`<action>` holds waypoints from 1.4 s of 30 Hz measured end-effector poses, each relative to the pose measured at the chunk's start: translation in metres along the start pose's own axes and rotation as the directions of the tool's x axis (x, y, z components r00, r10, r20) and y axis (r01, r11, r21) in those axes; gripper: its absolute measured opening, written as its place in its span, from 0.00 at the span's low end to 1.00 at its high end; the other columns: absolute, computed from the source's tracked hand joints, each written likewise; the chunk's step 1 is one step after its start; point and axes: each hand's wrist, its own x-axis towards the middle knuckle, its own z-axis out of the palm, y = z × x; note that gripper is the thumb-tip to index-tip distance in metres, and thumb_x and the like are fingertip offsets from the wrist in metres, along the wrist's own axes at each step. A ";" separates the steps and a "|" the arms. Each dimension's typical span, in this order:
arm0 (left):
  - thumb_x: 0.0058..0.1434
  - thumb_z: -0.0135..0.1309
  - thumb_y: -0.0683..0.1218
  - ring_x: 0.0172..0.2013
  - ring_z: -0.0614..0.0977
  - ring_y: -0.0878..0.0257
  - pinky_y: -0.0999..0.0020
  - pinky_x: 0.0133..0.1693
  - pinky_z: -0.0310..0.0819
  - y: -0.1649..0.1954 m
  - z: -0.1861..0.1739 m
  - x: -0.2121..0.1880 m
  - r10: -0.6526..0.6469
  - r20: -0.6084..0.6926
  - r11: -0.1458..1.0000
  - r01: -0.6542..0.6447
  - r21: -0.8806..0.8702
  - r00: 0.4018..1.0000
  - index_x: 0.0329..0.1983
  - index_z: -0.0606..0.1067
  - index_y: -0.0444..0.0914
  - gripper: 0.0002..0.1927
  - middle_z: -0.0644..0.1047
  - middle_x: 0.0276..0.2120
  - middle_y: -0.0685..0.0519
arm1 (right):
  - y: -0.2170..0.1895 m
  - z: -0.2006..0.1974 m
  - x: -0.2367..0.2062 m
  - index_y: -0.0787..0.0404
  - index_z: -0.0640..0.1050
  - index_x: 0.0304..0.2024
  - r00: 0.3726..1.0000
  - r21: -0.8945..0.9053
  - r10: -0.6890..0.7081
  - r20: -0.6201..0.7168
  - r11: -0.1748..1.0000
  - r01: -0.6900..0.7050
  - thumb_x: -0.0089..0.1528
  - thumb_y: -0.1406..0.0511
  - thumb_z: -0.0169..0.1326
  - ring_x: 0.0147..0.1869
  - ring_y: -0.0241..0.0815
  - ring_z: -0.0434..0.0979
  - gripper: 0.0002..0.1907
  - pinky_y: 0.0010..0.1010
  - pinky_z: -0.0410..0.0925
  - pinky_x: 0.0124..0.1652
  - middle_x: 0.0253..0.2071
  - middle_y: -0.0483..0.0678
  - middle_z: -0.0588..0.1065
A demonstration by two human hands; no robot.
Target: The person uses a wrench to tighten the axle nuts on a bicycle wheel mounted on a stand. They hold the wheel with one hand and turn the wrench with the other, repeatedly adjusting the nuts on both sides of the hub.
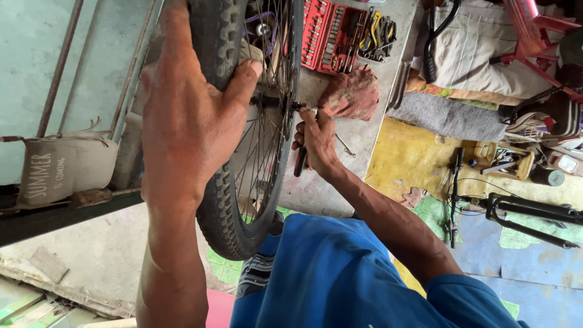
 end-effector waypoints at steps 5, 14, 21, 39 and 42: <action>0.66 0.67 0.50 0.52 0.77 0.31 0.39 0.55 0.68 -0.006 0.002 0.002 0.098 -0.060 0.995 -0.096 0.040 0.993 0.75 0.53 0.39 0.43 0.78 0.56 0.39 | 0.003 0.001 0.008 0.63 0.68 0.39 0.998 0.040 0.068 0.003 0.997 -0.068 0.65 0.62 0.51 0.19 0.35 0.61 0.11 0.34 0.66 0.20 0.22 0.44 0.63; 0.66 0.64 0.51 0.52 0.78 0.36 0.42 0.55 0.71 -0.004 0.005 0.001 0.011 -0.022 1.000 -0.012 -0.023 1.000 0.75 0.52 0.38 0.43 0.81 0.51 0.44 | -0.012 -0.006 0.015 0.64 0.69 0.38 0.981 0.042 0.168 0.092 0.984 -0.172 0.64 0.63 0.51 0.18 0.35 0.60 0.10 0.36 0.65 0.21 0.22 0.44 0.62; 0.66 0.67 0.50 0.52 0.76 0.32 0.41 0.54 0.69 -0.002 0.005 0.003 0.066 -0.031 0.997 -0.064 0.043 0.997 0.75 0.53 0.36 0.44 0.80 0.53 0.40 | -0.023 0.002 0.011 0.60 0.66 0.32 0.963 0.067 0.255 0.090 0.963 -0.261 0.64 0.62 0.51 0.17 0.32 0.53 0.10 0.30 0.55 0.18 0.19 0.39 0.57; 0.67 0.65 0.53 0.50 0.76 0.31 0.40 0.54 0.69 -0.008 0.003 0.001 0.011 -0.014 0.999 -0.010 0.030 1.000 0.76 0.50 0.38 0.45 0.80 0.49 0.39 | 0.069 -0.048 0.064 0.74 0.69 0.50 0.894 -0.640 -0.424 0.148 0.648 0.413 0.74 0.49 0.42 0.46 0.60 0.70 0.30 0.50 0.65 0.48 0.42 0.70 0.71; 0.68 0.64 0.52 0.47 0.77 0.32 0.40 0.55 0.68 -0.009 0.001 0.002 0.048 -0.017 0.999 -0.048 0.019 0.999 0.76 0.50 0.39 0.44 0.82 0.45 0.40 | 0.061 -0.050 0.058 0.75 0.66 0.63 0.851 -0.702 -0.473 0.227 0.527 0.480 0.78 0.48 0.37 0.49 0.59 0.69 0.34 0.51 0.64 0.48 0.48 0.67 0.69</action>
